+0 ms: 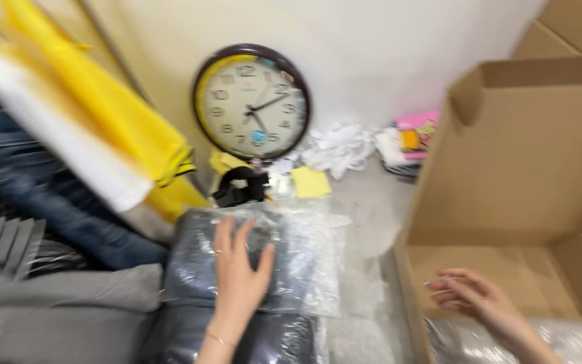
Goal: Packing clothes into cardboard boxes, tying them with ribbons, and stacking the boxes.
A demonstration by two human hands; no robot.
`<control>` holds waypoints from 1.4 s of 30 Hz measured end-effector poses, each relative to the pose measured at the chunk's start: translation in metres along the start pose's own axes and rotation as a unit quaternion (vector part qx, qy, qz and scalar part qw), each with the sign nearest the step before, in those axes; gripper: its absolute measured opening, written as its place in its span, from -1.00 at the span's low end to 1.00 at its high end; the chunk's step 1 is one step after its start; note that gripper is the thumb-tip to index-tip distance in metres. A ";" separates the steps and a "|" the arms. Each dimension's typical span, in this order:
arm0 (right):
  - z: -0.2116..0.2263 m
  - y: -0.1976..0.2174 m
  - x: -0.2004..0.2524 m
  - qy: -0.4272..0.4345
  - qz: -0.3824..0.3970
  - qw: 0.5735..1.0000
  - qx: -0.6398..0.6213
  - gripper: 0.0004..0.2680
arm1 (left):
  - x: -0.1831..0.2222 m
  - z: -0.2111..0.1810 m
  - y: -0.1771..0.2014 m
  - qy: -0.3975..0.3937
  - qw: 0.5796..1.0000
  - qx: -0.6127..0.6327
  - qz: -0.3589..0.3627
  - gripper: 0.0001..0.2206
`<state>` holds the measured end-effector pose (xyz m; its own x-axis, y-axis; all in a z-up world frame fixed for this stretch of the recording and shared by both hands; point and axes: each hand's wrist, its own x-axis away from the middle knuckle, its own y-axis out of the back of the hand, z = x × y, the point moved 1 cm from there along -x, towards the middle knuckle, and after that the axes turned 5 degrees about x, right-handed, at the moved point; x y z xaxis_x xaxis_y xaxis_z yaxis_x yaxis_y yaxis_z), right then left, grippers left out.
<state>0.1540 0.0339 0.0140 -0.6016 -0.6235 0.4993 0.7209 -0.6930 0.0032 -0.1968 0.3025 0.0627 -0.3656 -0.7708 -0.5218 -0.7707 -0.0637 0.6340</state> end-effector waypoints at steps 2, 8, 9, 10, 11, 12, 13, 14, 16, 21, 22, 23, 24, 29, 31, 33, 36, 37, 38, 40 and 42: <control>-0.013 0.058 0.007 0.013 -0.068 0.997 0.018 -0.75 | 0.025 -0.047 -0.044 -0.035 0.992 0.109 0.045 -0.60; -0.086 0.240 0.016 0.024 -0.342 0.911 0.229 -0.61 | 0.159 -0.187 -0.186 0.093 0.805 0.417 0.412 -0.54; -0.116 0.276 0.003 -0.002 -0.347 0.892 0.288 -0.49 | 0.167 -0.209 -0.193 0.097 0.790 0.339 0.501 -0.44; -0.145 0.312 -0.011 -0.029 -0.350 0.870 0.345 -0.35 | 0.175 -0.231 -0.198 0.099 0.764 0.256 0.584 -0.35; -0.147 0.311 -0.007 -0.033 -0.357 0.868 0.344 -0.35 | 0.192 -0.230 -0.224 0.094 0.760 0.259 0.589 -0.35; -0.150 0.308 -0.005 -0.033 -0.319 0.869 0.376 -0.39 | 0.209 -0.228 -0.248 -0.006 0.817 0.206 0.538 -0.36; -0.152 0.305 -0.004 -0.033 -0.281 0.868 0.408 -0.42 | 0.226 -0.227 -0.272 -0.108 0.859 0.152 0.476 -0.37; -0.143 0.303 -0.001 -0.033 -0.285 0.868 0.406 -0.42 | 0.234 -0.225 -0.282 -0.111 0.858 0.153 0.477 -0.37; -0.125 0.294 0.002 -0.138 -0.219 0.885 0.388 -0.20 | 0.246 -0.218 -0.302 -0.154 0.884 0.065 0.436 -0.22; -0.084 0.284 0.000 -0.204 -0.142 0.890 0.381 -0.13 | 0.252 -0.201 -0.311 -0.138 0.889 0.066 0.431 -0.23; -0.067 0.274 0.005 -0.231 -0.128 0.909 0.323 -0.08 | 0.251 -0.198 -0.312 -0.132 0.897 0.071 0.417 -0.25; -0.065 0.276 0.006 -0.229 -0.127 0.909 0.323 -0.08 | 0.250 -0.198 -0.313 -0.132 0.898 0.070 0.414 -0.25; -0.063 0.276 0.006 -0.275 -0.077 0.937 0.199 -0.26 | 0.248 -0.198 -0.315 -0.099 0.891 0.065 0.437 -0.27; -0.026 0.267 0.029 -0.262 -0.020 0.964 0.031 -0.56 | 0.230 -0.212 -0.303 0.008 0.865 0.067 0.497 -0.30; -0.009 0.263 0.041 -0.253 -0.056 0.966 0.008 -0.53 | 0.225 -0.217 -0.294 0.029 0.862 0.113 0.493 -0.33; -0.009 0.267 0.049 -0.201 -0.083 0.976 -0.014 -0.61 | 0.223 -0.222 -0.284 0.027 0.870 0.182 0.457 -0.30; -0.008 0.295 0.052 -0.060 -0.089 0.994 -0.006 -0.73 | 0.213 -0.235 -0.265 0.064 0.881 0.292 0.368 -0.22; -0.008 0.307 0.052 0.025 -0.068 0.997 0.024 -0.78 | 0.210 -0.239 -0.256 0.104 0.881 0.333 0.319 -0.19; 0.009 0.300 0.069 0.027 -0.060 0.997 0.027 -0.78 | 0.202 -0.242 -0.246 0.107 0.884 0.331 0.313 -0.19; 0.047 0.285 0.102 0.051 -0.119 0.991 0.023 -0.69 | 0.182 -0.246 -0.223 0.065 0.882 0.399 0.241 -0.07; 0.038 0.303 0.087 0.069 -0.133 0.988 0.047 -0.67 | 0.162 -0.246 -0.193 0.080 0.892 0.397 0.200 -0.03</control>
<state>0.3333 -0.2170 0.0911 -0.8103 -0.4726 0.3464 0.5563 -0.8062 0.2015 0.0213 0.0343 -0.0039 -0.6633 -0.7162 -0.2168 -0.7459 0.6562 0.1143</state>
